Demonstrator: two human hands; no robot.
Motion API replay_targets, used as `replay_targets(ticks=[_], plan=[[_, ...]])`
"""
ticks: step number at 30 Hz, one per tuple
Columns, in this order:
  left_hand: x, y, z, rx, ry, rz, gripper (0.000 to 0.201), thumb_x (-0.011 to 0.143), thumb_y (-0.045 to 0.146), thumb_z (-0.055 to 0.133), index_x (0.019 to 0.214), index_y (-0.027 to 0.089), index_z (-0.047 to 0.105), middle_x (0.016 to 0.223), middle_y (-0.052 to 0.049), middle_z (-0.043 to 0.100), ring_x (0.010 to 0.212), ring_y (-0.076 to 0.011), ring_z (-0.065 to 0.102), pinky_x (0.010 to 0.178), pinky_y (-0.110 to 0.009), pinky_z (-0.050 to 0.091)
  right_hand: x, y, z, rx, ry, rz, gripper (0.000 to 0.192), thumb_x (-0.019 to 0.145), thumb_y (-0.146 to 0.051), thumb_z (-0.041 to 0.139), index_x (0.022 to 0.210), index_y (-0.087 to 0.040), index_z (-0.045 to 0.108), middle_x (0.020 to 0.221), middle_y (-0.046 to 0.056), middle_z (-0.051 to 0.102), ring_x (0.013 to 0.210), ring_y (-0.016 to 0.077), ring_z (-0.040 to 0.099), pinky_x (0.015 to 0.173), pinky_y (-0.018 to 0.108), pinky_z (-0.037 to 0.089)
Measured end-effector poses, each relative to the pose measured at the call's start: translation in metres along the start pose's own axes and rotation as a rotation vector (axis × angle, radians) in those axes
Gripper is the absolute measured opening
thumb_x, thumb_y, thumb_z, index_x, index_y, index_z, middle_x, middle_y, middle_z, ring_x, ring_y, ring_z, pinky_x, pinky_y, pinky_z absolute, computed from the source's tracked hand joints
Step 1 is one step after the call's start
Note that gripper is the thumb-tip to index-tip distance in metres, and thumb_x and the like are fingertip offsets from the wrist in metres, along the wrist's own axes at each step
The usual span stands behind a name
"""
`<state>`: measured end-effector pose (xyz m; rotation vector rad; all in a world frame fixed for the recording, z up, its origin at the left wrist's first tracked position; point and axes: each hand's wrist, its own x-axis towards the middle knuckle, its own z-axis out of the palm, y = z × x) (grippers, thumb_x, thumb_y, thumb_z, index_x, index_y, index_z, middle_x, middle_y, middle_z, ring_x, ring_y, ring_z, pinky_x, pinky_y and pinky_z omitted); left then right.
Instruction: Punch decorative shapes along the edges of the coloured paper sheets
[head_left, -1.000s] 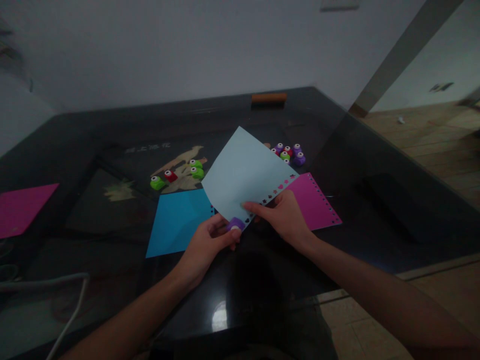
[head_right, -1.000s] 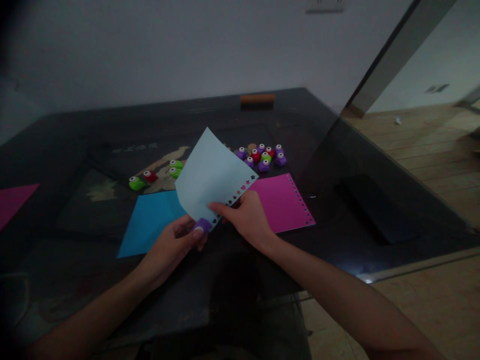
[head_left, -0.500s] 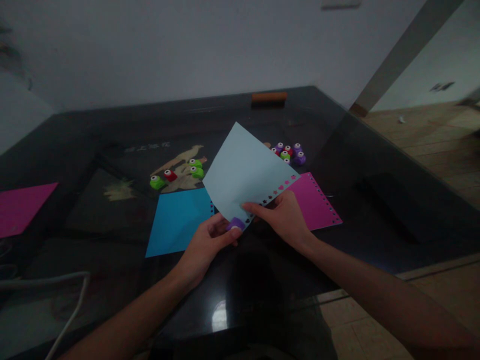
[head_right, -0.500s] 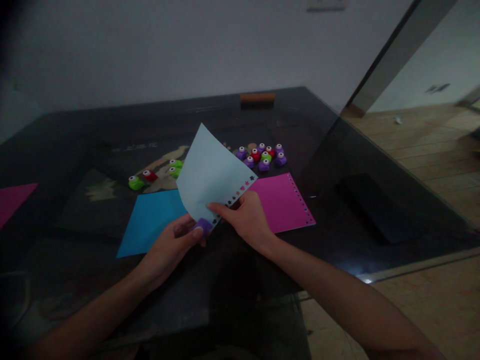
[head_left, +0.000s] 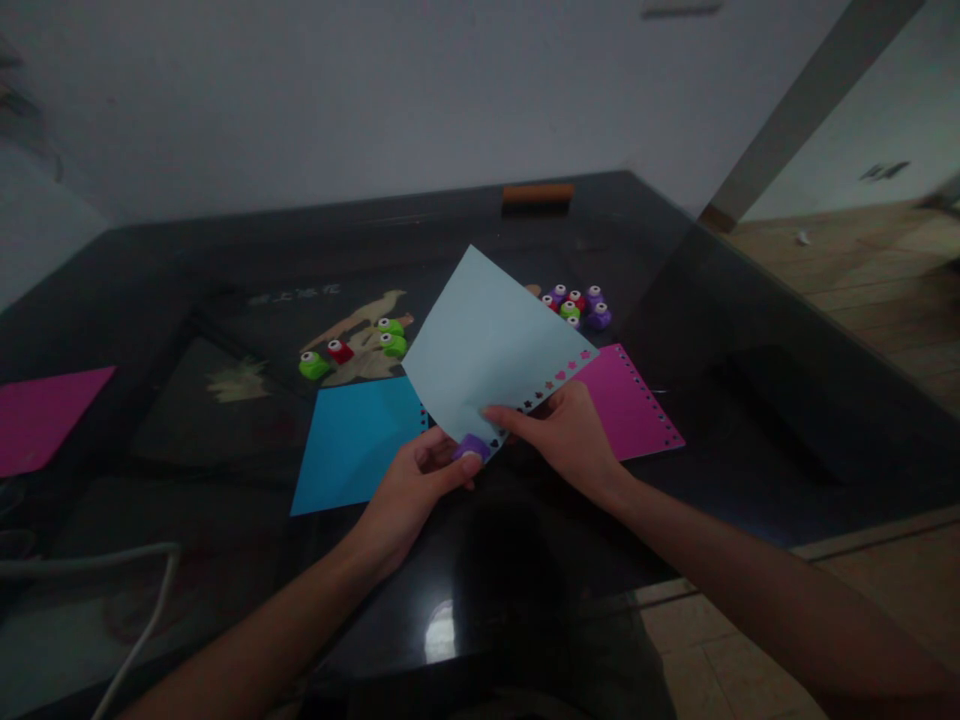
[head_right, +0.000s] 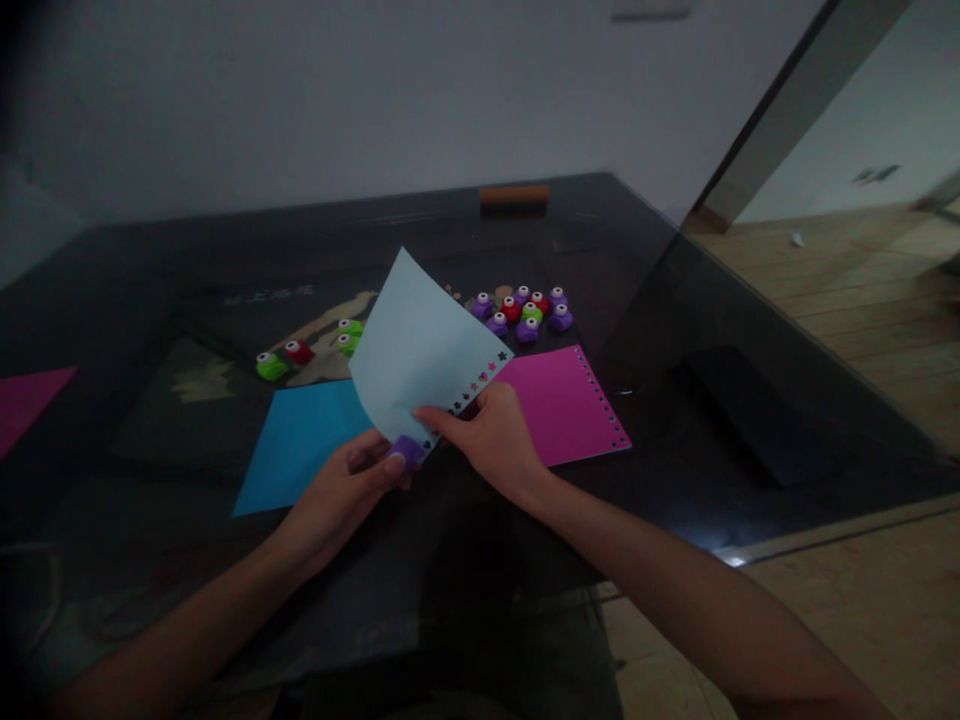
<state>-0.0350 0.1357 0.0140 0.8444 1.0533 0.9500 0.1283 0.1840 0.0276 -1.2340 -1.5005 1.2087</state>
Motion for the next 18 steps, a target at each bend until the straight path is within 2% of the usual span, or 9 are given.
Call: replay_targets(ticks=[11,18], plan=[[0.0015,-0.0021,-0.0007,-0.010,0.005,0.013,0.031,0.071,0.028,0.072,0.100,0.019,0.066,0.090,-0.003,0.067,0.074,-0.0138,0.054,0.065,-0.024,0.040,0.0003,0.0038,0.0001,0.026,-0.002,-0.006,0.018,0.068,-0.032,0.071,0.068,-0.015,0.063,0.066,0.004,0.067,0.060,0.0175,0.061,0.055,0.029,0.049],[0.0002,-0.0009,0.0006,-0.016,0.003,0.009,0.031,0.071,0.027,0.072,0.100,0.018,0.066,0.092,-0.004,0.068,0.081,-0.0165,0.057,0.069,-0.025,0.041,0.0005,0.0025,0.0000,0.031,-0.007,-0.018,0.016,0.068,-0.030,0.071,0.068,-0.016,0.064,0.068,0.004,0.068,0.065,0.0189,0.062,0.057,0.029,0.050]])
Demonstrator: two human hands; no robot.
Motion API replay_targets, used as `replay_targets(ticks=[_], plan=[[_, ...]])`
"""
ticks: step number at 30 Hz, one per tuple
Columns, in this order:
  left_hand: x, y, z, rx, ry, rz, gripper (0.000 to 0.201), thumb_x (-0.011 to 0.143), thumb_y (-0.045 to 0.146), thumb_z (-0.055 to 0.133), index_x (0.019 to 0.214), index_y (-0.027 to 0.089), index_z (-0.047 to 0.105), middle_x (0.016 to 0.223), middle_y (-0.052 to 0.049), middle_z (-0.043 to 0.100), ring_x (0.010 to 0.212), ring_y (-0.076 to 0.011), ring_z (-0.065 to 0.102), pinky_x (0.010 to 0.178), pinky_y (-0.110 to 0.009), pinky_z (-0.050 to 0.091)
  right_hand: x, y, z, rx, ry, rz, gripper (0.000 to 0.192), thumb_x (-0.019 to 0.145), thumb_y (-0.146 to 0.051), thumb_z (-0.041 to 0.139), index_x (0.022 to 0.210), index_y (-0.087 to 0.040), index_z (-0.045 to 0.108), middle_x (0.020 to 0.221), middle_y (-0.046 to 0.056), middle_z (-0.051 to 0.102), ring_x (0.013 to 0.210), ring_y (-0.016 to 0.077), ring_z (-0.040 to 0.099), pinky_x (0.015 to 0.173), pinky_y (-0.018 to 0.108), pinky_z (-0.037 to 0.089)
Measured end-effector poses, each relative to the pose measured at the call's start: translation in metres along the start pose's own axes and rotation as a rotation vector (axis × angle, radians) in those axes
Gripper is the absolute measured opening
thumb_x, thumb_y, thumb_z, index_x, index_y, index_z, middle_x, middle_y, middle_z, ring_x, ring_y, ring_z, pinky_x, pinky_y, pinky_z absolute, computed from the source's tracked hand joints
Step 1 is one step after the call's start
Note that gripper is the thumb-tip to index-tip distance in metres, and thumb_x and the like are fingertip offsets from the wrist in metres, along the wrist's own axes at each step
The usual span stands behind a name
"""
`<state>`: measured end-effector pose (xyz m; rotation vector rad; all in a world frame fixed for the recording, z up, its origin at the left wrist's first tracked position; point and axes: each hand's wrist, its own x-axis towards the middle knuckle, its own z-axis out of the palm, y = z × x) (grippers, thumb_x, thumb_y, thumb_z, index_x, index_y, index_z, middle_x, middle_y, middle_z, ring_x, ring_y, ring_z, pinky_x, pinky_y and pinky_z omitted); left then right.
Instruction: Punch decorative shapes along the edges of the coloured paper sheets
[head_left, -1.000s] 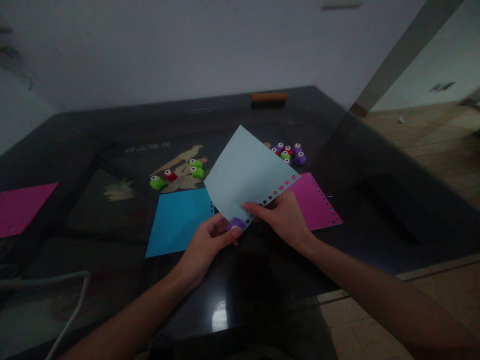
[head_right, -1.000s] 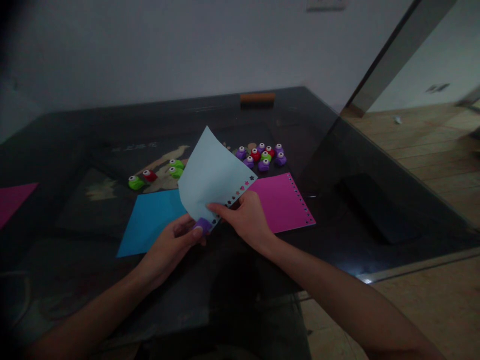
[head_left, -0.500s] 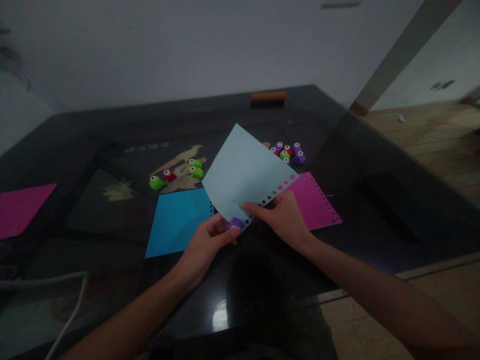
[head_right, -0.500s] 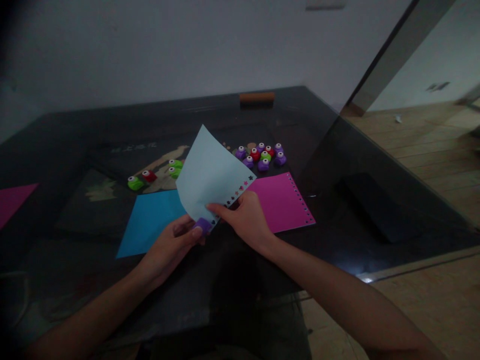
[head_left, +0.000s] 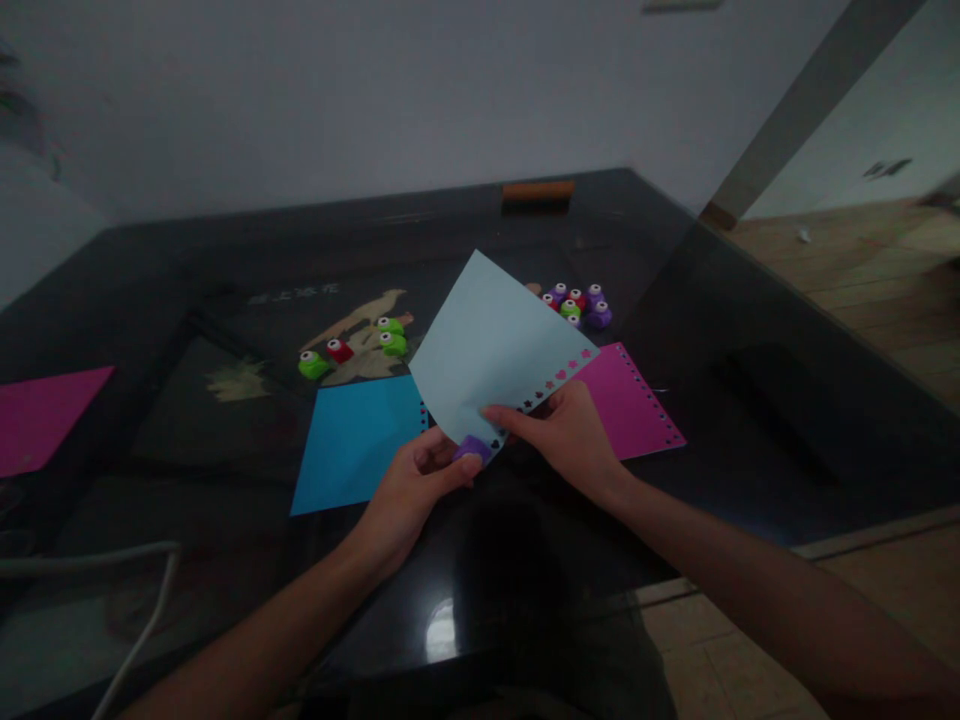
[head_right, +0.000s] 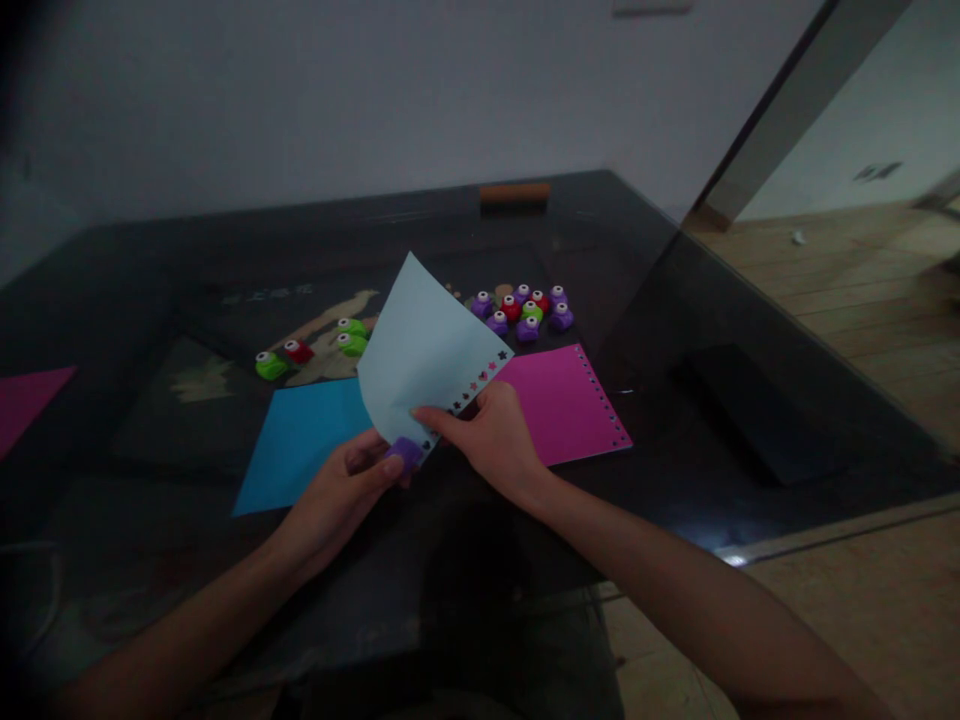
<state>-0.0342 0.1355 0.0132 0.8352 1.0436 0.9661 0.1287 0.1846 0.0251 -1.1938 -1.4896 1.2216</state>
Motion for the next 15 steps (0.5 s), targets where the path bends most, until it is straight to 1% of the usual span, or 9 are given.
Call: replay_targets(ticks=[6,10,13,15], plan=[[-0.0006,0.0008,0.0007,-0.022,-0.002,0.010,0.029,0.072,0.026,0.071,0.100,0.020,0.067,0.091,-0.003,0.069,0.078,-0.0145,0.057,0.070,-0.024,0.041,-0.0008,-0.0013,0.0004,-0.011,0.013,0.012,0.015,0.068,-0.028,0.071,0.067,-0.015,0.064,0.069,0.004,0.069,0.064,0.0186,0.062,0.058,0.030,0.050],[-0.0012,0.0002,0.0001,-0.023,-0.010,0.015,0.030,0.073,0.027,0.071,0.102,0.020,0.067,0.090,-0.003,0.069,0.078,-0.0154,0.058,0.070,-0.025,0.041,-0.0009,-0.0019,0.0005,0.004,0.011,0.021,0.015,0.067,-0.028,0.071,0.069,-0.015,0.065,0.069,0.004,0.069,0.064,0.0190,0.063,0.059,0.030,0.050],[-0.0015,0.0000,0.0001,-0.024,0.004,0.011,0.030,0.071,0.028,0.072,0.100,0.019,0.067,0.091,-0.004,0.069,0.077,-0.0151,0.057,0.070,-0.025,0.041,-0.0009,-0.0017,0.0006,0.032,0.012,0.016,0.015,0.067,-0.028,0.072,0.072,-0.016,0.066,0.072,0.004,0.070,0.066,0.0194,0.064,0.059,0.031,0.051],[-0.0012,0.0003,0.0004,-0.026,0.018,0.011,0.031,0.070,0.028,0.073,0.099,0.018,0.067,0.091,-0.004,0.068,0.076,-0.0148,0.056,0.069,-0.025,0.040,-0.0008,-0.0015,0.0006,0.035,0.014,0.017,0.015,0.066,-0.028,0.072,0.072,-0.016,0.065,0.072,0.004,0.070,0.065,0.0193,0.064,0.059,0.030,0.051]])
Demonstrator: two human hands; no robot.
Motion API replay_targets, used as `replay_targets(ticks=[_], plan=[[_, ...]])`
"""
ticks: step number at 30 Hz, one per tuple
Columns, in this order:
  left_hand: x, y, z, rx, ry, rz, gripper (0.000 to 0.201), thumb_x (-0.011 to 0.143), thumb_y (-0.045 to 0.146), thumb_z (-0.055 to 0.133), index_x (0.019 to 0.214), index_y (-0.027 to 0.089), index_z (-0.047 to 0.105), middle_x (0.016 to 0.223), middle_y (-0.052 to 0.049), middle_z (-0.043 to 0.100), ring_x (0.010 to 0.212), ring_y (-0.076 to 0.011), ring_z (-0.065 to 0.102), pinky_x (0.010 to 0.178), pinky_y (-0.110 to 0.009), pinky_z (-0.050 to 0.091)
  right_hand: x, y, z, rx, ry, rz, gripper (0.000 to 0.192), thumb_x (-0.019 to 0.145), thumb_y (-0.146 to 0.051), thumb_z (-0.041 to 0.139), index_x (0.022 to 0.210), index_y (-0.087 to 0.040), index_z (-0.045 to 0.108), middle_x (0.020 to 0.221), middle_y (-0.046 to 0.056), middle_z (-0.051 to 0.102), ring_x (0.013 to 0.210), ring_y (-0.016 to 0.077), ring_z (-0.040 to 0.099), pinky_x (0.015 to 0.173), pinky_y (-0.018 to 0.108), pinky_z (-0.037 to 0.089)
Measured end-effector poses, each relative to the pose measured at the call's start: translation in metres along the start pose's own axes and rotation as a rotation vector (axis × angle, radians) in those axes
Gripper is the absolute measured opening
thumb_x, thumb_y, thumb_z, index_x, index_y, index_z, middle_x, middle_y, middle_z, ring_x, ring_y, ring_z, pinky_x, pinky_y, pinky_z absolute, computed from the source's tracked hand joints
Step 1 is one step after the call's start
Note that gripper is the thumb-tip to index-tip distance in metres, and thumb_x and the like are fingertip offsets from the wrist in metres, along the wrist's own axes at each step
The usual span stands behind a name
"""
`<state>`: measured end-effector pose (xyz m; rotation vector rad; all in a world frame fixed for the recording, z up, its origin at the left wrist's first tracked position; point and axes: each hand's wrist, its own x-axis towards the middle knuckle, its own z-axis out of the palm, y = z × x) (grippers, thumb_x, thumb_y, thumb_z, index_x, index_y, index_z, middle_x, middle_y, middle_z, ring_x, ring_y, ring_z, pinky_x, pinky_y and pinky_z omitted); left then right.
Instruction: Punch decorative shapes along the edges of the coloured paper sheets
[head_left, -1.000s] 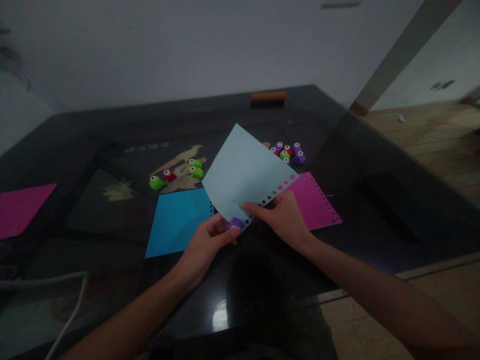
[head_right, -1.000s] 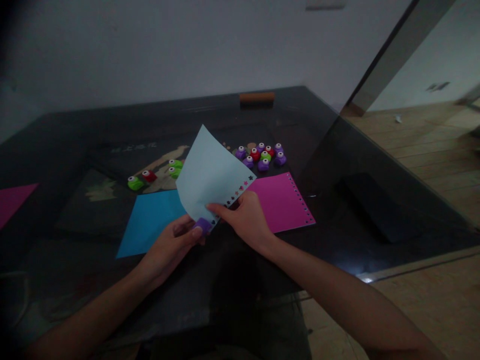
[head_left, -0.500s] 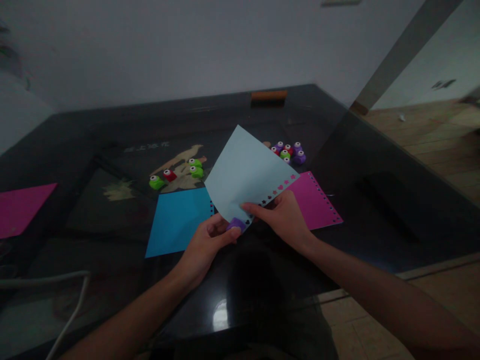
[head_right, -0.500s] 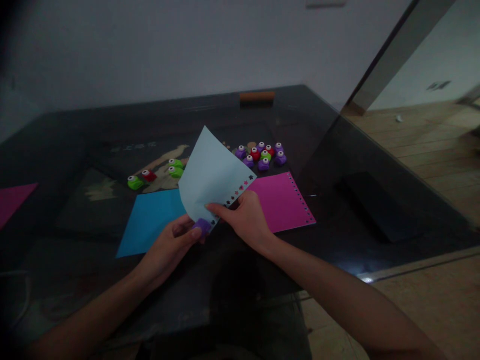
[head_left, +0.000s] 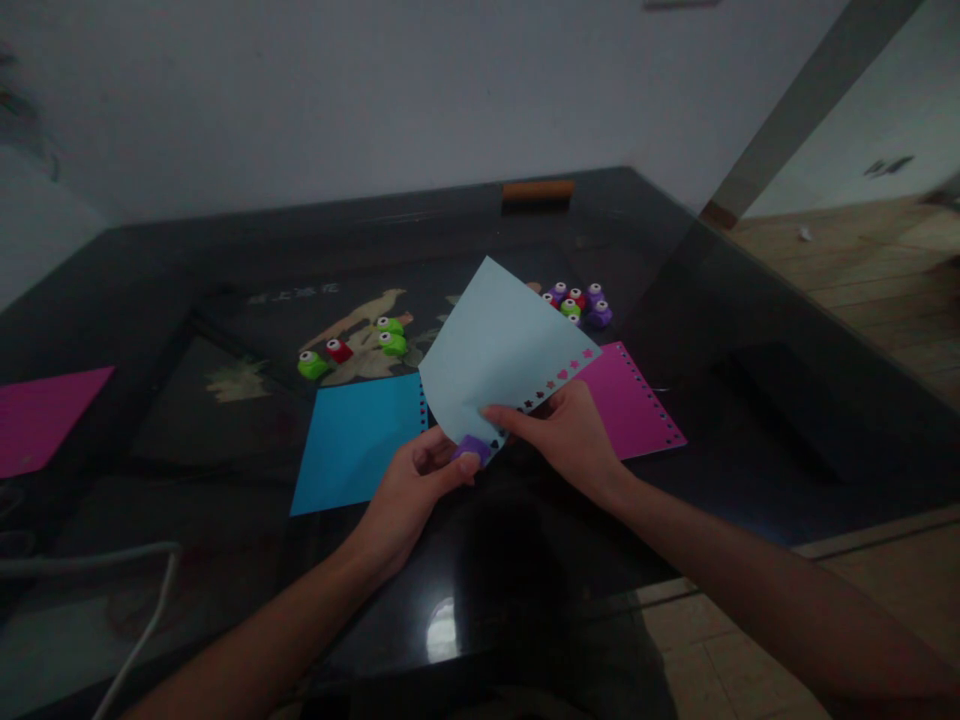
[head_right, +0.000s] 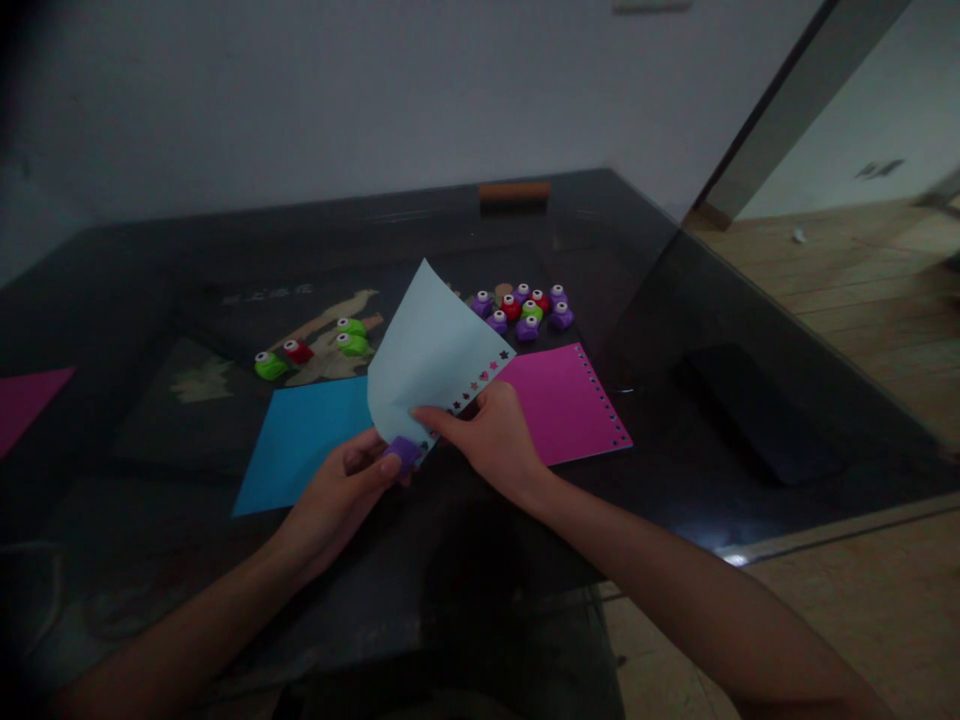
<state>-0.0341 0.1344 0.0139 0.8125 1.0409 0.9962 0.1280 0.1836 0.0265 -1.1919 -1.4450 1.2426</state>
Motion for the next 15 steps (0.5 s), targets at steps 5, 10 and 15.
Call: replay_targets(ticks=[5,10,15], plan=[[0.0007,0.0010,0.0009,-0.002,-0.001,-0.001,0.031,0.069,0.030,0.074,0.096,0.017,0.067,0.088,-0.004,0.068,0.077,-0.0152,0.055,0.070,-0.025,0.040,0.0001,-0.0002,0.0001,-0.007,-0.005,-0.005,0.014,0.067,-0.028,0.071,0.069,-0.016,0.065,0.071,0.004,0.070,0.065,0.0189,0.064,0.059,0.030,0.051],[-0.0001,0.0005,0.0006,0.000,-0.003,0.006,0.033,0.068,0.032,0.074,0.098,0.019,0.067,0.091,-0.004,0.069,0.081,-0.0162,0.057,0.073,-0.026,0.041,-0.0003,-0.0020,0.0004,-0.001,-0.010,-0.004,0.014,0.067,-0.028,0.071,0.069,-0.016,0.064,0.071,0.004,0.070,0.066,0.0189,0.064,0.059,0.030,0.051],[-0.0004,0.0004,0.0011,-0.023,-0.023,0.016,0.033,0.070,0.030,0.073,0.101,0.019,0.067,0.095,-0.005,0.069,0.086,-0.0183,0.059,0.076,-0.027,0.042,-0.0010,-0.0034,0.0011,0.017,-0.008,0.010,0.013,0.066,-0.027,0.071,0.069,-0.016,0.065,0.073,0.004,0.070,0.067,0.0194,0.064,0.058,0.029,0.051]])
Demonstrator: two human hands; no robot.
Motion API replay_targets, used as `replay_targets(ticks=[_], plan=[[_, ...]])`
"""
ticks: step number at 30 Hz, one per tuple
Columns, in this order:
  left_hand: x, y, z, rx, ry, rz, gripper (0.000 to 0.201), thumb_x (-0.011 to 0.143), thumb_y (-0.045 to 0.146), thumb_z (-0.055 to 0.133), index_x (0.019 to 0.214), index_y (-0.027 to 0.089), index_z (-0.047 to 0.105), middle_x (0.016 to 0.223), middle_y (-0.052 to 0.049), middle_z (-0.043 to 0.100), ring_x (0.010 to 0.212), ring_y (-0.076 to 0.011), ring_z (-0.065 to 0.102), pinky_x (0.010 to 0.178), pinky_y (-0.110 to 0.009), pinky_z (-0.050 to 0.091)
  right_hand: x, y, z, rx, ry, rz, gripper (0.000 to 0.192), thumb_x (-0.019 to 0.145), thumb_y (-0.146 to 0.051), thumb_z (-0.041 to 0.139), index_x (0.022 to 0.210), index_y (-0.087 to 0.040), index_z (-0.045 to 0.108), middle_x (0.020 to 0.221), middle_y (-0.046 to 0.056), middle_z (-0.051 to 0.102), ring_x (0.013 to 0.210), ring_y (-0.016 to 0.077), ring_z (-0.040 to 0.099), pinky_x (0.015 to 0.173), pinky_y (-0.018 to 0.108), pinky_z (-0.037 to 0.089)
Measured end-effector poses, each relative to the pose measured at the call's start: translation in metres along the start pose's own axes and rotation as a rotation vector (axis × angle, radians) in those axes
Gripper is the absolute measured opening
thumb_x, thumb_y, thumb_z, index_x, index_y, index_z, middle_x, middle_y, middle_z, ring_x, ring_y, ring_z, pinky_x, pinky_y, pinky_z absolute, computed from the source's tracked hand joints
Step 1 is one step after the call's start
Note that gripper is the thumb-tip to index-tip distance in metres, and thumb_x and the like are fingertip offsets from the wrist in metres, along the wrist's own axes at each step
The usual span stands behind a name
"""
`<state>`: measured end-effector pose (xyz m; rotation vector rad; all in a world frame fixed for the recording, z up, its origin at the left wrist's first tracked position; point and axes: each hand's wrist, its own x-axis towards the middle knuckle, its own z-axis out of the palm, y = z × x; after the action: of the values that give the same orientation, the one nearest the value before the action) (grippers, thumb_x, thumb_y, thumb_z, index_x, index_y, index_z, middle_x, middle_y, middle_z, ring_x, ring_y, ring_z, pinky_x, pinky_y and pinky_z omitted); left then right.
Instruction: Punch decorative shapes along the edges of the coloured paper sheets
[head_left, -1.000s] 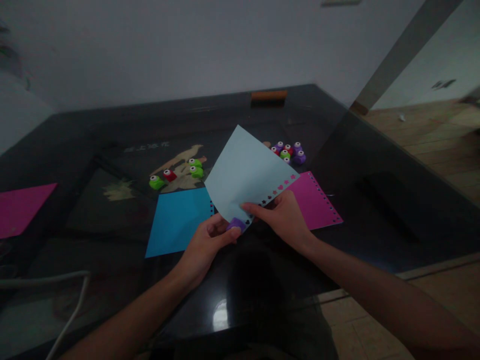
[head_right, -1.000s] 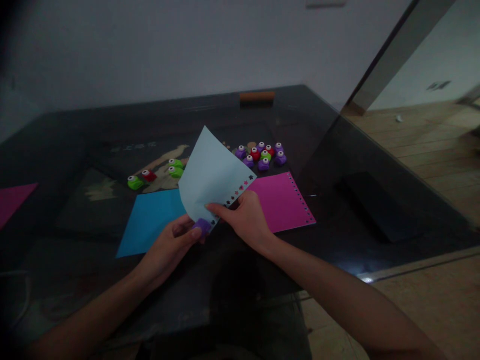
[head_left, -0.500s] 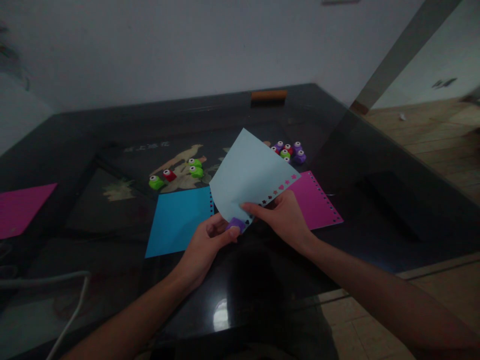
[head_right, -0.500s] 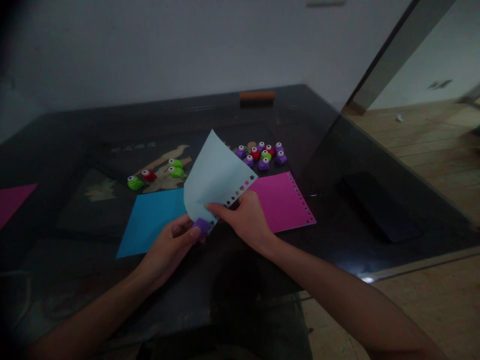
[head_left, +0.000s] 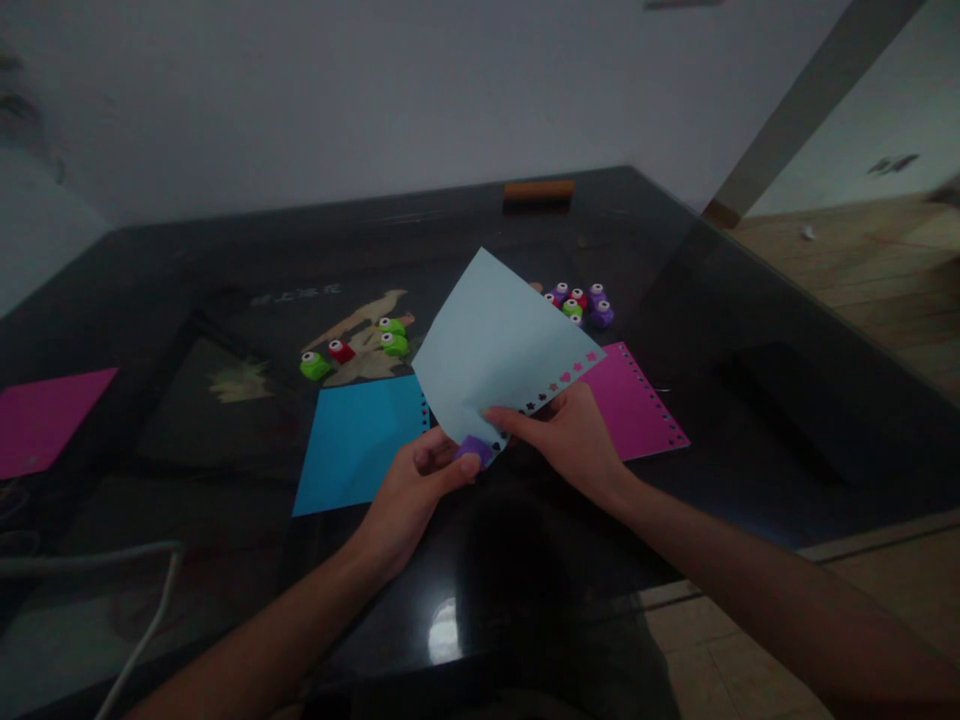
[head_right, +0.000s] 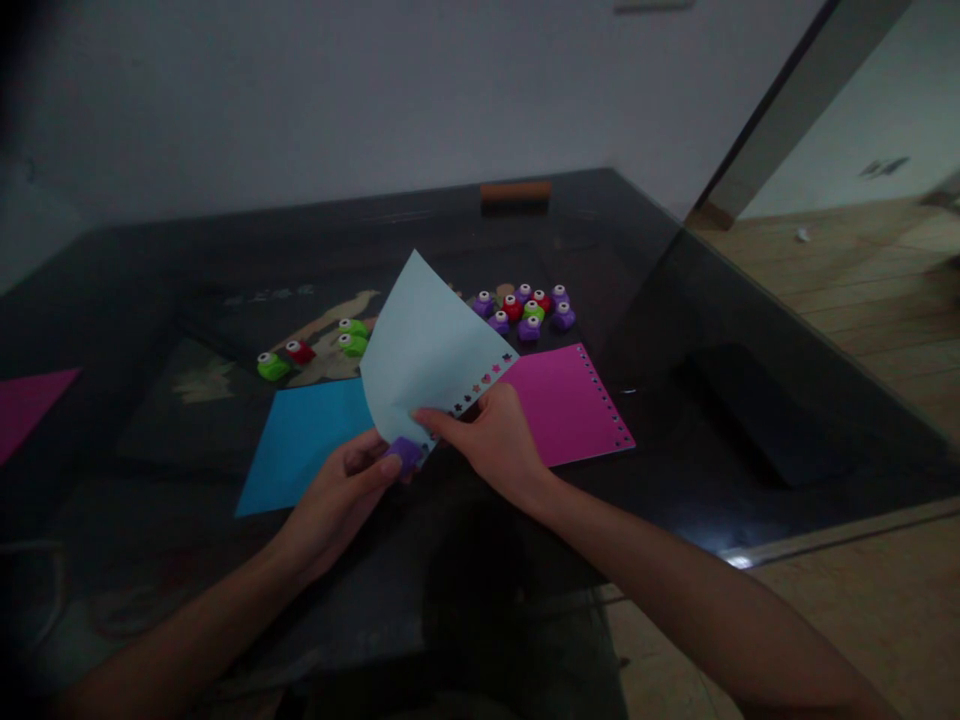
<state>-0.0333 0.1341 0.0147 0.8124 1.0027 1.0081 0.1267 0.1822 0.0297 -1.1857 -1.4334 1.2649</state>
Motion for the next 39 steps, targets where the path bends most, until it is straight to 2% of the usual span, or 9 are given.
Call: replay_targets(ticks=[12,18,26,29,34,39], plan=[[-0.002,0.001,0.002,-0.041,-0.014,0.024,0.030,0.074,0.026,0.070,0.103,0.020,0.066,0.101,-0.004,0.070,0.096,-0.0199,0.061,0.092,-0.033,0.040,0.000,0.002,0.000,0.022,0.005,-0.002,0.015,0.066,-0.028,0.072,0.071,-0.016,0.065,0.074,0.006,0.071,0.067,0.0208,0.066,0.060,0.032,0.053],[-0.001,-0.002,0.000,-0.043,-0.034,0.036,0.029,0.077,0.023,0.068,0.106,0.020,0.065,0.101,-0.004,0.070,0.094,-0.0199,0.063,0.091,-0.033,0.043,0.000,0.001,0.000,0.051,-0.002,-0.015,0.016,0.066,-0.029,0.072,0.074,-0.016,0.065,0.077,0.005,0.072,0.070,0.0206,0.066,0.062,0.032,0.053],[-0.002,-0.003,0.000,-0.026,-0.042,0.066,0.030,0.079,0.023,0.066,0.109,0.020,0.065,0.103,-0.005,0.070,0.095,-0.0189,0.063,0.091,-0.032,0.044,-0.001,0.002,0.000,0.008,0.022,-0.025,0.015,0.065,-0.028,0.073,0.069,-0.016,0.065,0.070,0.005,0.070,0.064,0.0197,0.064,0.059,0.032,0.052],[0.000,-0.004,-0.002,-0.002,-0.008,0.080,0.029,0.078,0.023,0.067,0.106,0.019,0.066,0.102,-0.005,0.071,0.095,-0.0192,0.063,0.091,-0.032,0.044,0.000,0.002,0.000,0.024,-0.007,-0.032,0.014,0.066,-0.028,0.072,0.069,-0.016,0.065,0.069,0.004,0.070,0.064,0.0188,0.064,0.058,0.031,0.052],[0.008,-0.005,-0.007,0.095,0.071,0.119,0.024,0.076,0.027,0.069,0.098,0.017,0.068,0.097,-0.005,0.072,0.092,-0.0191,0.063,0.086,-0.030,0.046,0.005,0.004,0.000,0.132,-0.088,-0.018,0.018,0.065,-0.026,0.073,0.078,-0.016,0.067,0.075,0.003,0.071,0.067,0.0174,0.065,0.060,0.029,0.053],[0.012,-0.003,-0.009,0.256,0.143,0.143,0.029,0.071,0.032,0.072,0.094,0.015,0.069,0.094,-0.006,0.072,0.091,-0.0228,0.064,0.084,-0.034,0.048,0.010,0.009,-0.001,0.170,-0.122,0.017,0.020,0.065,-0.027,0.073,0.080,-0.017,0.066,0.079,0.004,0.071,0.071,0.0179,0.065,0.065,0.032,0.053]])
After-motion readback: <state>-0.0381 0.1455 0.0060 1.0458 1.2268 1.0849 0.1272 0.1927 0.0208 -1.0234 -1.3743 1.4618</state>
